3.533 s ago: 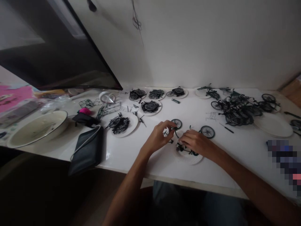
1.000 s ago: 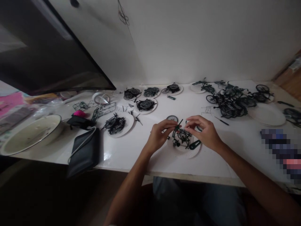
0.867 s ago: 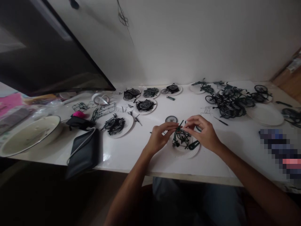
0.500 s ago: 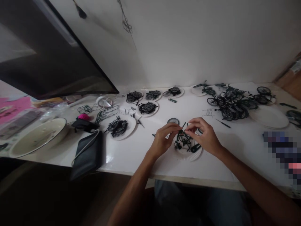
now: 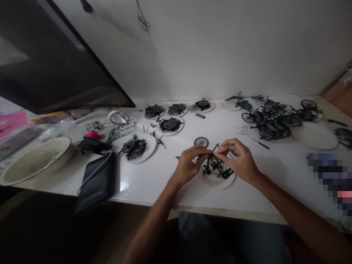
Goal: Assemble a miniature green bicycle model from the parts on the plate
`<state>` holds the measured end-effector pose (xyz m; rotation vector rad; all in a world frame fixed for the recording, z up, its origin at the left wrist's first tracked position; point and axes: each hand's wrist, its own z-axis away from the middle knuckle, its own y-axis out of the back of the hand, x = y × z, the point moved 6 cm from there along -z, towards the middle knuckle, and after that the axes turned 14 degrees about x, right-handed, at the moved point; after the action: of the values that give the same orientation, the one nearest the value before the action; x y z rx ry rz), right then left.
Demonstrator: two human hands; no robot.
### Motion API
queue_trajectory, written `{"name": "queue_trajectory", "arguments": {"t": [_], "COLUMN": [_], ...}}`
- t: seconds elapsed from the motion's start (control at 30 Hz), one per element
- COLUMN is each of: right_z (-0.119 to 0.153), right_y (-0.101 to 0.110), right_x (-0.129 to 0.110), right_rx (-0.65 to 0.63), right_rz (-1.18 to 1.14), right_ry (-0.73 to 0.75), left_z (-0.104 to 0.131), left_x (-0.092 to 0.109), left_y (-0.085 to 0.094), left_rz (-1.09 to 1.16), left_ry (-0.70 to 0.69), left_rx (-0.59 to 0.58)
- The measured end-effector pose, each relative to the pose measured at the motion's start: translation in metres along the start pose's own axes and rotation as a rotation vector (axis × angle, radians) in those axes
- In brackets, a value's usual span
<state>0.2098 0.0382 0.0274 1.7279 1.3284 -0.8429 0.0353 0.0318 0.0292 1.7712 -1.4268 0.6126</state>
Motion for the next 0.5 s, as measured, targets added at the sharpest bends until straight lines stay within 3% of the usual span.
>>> {"name": "queue_trajectory", "arguments": {"t": [0.23,0.5], "right_z": [0.001,0.001], "right_y": [0.0,0.003], "right_x": [0.002,-0.012], "right_rx": [0.042,0.02], "right_rz": [0.018,0.193], "right_ry": [-0.058,0.136], "left_z": [0.002,0.005], "left_x": [-0.012,-0.018], "left_y": [0.0,0.001], "left_rz": [0.13,0.137], "left_ry": [0.196,0.237], "left_rx": [-0.016,0.001]}}
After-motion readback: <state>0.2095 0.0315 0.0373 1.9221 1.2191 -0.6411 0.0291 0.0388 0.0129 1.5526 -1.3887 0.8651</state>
